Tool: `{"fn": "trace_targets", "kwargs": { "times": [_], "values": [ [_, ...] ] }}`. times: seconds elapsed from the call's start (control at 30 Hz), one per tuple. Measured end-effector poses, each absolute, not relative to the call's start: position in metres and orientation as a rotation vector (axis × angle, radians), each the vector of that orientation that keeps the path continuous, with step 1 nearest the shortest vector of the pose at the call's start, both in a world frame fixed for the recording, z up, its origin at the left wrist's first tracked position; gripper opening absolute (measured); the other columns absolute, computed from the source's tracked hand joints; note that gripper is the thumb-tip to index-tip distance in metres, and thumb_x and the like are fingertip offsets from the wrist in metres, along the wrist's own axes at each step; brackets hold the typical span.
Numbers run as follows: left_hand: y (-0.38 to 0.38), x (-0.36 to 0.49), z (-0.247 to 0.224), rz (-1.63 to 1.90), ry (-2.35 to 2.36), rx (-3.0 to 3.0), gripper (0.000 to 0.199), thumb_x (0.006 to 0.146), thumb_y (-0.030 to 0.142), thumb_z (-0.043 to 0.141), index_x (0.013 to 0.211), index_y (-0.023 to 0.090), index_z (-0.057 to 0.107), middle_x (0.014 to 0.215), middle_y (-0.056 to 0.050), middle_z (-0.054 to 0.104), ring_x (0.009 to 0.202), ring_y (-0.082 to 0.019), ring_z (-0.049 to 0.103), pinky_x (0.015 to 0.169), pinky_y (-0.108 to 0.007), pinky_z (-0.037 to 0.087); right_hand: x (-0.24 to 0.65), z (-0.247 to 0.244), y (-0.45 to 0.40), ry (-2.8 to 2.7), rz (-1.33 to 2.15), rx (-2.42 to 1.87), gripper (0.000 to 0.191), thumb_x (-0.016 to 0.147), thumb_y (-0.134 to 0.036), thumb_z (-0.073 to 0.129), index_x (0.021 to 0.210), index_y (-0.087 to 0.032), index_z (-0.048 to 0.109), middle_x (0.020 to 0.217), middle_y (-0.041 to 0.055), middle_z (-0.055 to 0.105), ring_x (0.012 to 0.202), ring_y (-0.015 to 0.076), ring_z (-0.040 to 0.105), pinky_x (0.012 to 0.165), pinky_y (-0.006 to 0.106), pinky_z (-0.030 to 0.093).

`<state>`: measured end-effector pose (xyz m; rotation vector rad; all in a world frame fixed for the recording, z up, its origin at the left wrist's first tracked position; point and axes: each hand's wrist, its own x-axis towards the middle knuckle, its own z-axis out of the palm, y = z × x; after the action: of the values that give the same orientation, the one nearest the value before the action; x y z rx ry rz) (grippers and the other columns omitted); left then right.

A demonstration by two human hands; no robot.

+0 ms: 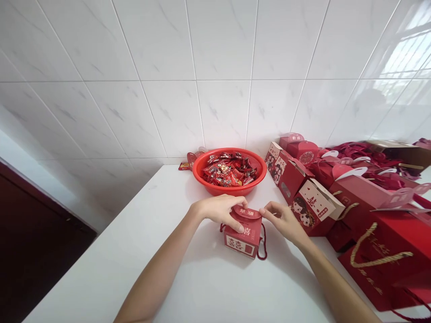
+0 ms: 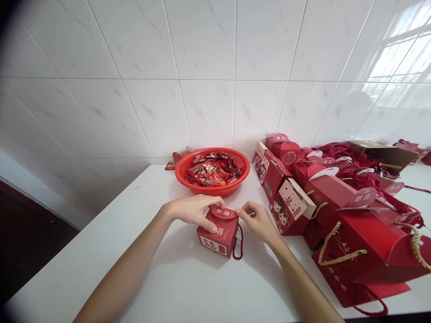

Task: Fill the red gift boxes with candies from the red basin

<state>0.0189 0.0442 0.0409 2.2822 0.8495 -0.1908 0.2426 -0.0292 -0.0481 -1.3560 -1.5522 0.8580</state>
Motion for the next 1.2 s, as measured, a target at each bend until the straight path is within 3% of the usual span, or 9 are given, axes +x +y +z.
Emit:
{"fn": "trace_targets", "kwargs": {
  "times": [0.13, 0.2, 0.33, 0.57, 0.7, 0.87, 1.03, 1.2],
  "values": [
    [0.047, 0.018, 0.039, -0.198, 0.869, 2.272, 0.05, 0.069, 0.045, 0.079, 0.109, 0.025, 0.057, 0.115, -0.002, 0.061, 0.104, -0.024, 0.056, 0.075, -0.026, 0.041, 0.246, -0.052, -0.031, -1.726, 1.217, -1.425, 0.066, 0.083, -0.078, 0.046, 0.057, -0.018, 0.049, 0.054, -0.002, 0.046, 0.055, 0.0111, 0.037, 0.057, 0.028, 0.031],
    [0.047, 0.017, 0.038, -0.206, 0.877, 2.265, 0.05, 0.069, 0.045, 0.079, 0.109, 0.025, 0.057, 0.114, -0.002, 0.061, 0.102, -0.024, 0.056, 0.072, -0.026, 0.041, 0.246, -0.05, -0.034, -1.713, 1.374, -1.368, 0.066, 0.083, -0.078, 0.048, 0.058, -0.017, 0.053, 0.055, -0.0008, 0.05, 0.056, 0.0112, 0.038, 0.059, 0.028, 0.032],
    [0.049, 0.017, 0.037, -0.211, 0.915, 2.284, 0.053, 0.066, 0.046, 0.079, 0.11, 0.026, 0.058, 0.114, -0.002, 0.059, 0.103, -0.024, 0.056, 0.073, -0.026, 0.042, 0.248, -0.036, -0.044, -1.52, 1.548, -1.204, 0.052, 0.074, -0.065, 0.072, 0.065, -0.015, 0.061, 0.067, 0.0028, 0.063, 0.065, 0.0129, 0.05, 0.067, 0.027, 0.038],
    [0.029, 0.025, 0.051, -0.12, 1.019, 2.38, 0.046, 0.067, 0.048, 0.076, 0.105, 0.024, 0.067, 0.109, -0.004, 0.064, 0.107, -0.027, 0.057, 0.077, -0.028, 0.043, 0.253, 0.004, -0.059, -1.161, 1.418, -0.922, 0.034, 0.079, -0.046, 0.076, 0.071, -0.018, 0.06, 0.073, 0.0042, 0.068, 0.072, 0.0145, 0.059, 0.075, 0.029, 0.046],
    [0.025, 0.02, 0.058, -0.108, 1.07, 2.368, 0.049, 0.07, 0.047, 0.074, 0.114, 0.025, 0.067, 0.113, -0.005, 0.066, 0.11, -0.028, 0.058, 0.077, -0.028, 0.045, 0.248, 0.017, -0.062, -1.201, 1.389, -0.92, 0.027, 0.08, -0.042, 0.076, 0.084, -0.017, 0.064, 0.076, 0.0046, 0.069, 0.075, 0.0153, 0.061, 0.08, 0.032, 0.048],
    [0.036, 0.014, 0.051, -0.172, 1.017, 2.153, 0.072, 0.066, 0.056, 0.077, 0.128, 0.024, 0.059, 0.108, -0.004, 0.068, 0.086, -0.022, 0.065, 0.067, -0.026, 0.046, 0.242, 0.02, -0.06, -1.244, 1.302, -0.967, 0.031, 0.079, -0.042, 0.075, 0.094, -0.017, 0.064, 0.077, 0.0044, 0.069, 0.075, 0.0164, 0.061, 0.08, 0.035, 0.049],
    [0.055, 0.019, 0.032, -0.081, 0.828, 1.947, 0.072, 0.055, 0.04, 0.088, 0.119, 0.02, 0.063, 0.079, 0.002, 0.064, 0.075, -0.017, 0.061, 0.062, -0.025, 0.041, 0.239, 0.025, -0.058, -1.279, 1.226, -1.03, 0.035, 0.076, -0.045, 0.075, 0.094, -0.018, 0.062, 0.076, 0.0047, 0.068, 0.073, 0.0174, 0.06, 0.077, 0.036, 0.048],
    [0.062, 0.018, 0.029, 0.131, 0.727, 1.67, 0.073, 0.059, 0.023, 0.083, 0.127, 0.015, 0.058, 0.068, 0.003, 0.066, 0.077, -0.017, 0.063, 0.076, -0.029, 0.044, 0.244, 0.025, -0.058, -1.243, 1.158, -1.065, 0.038, 0.075, -0.046, 0.076, 0.097, -0.017, 0.063, 0.077, 0.0044, 0.067, 0.075, 0.0177, 0.061, 0.075, 0.034, 0.048]
  ]
}}
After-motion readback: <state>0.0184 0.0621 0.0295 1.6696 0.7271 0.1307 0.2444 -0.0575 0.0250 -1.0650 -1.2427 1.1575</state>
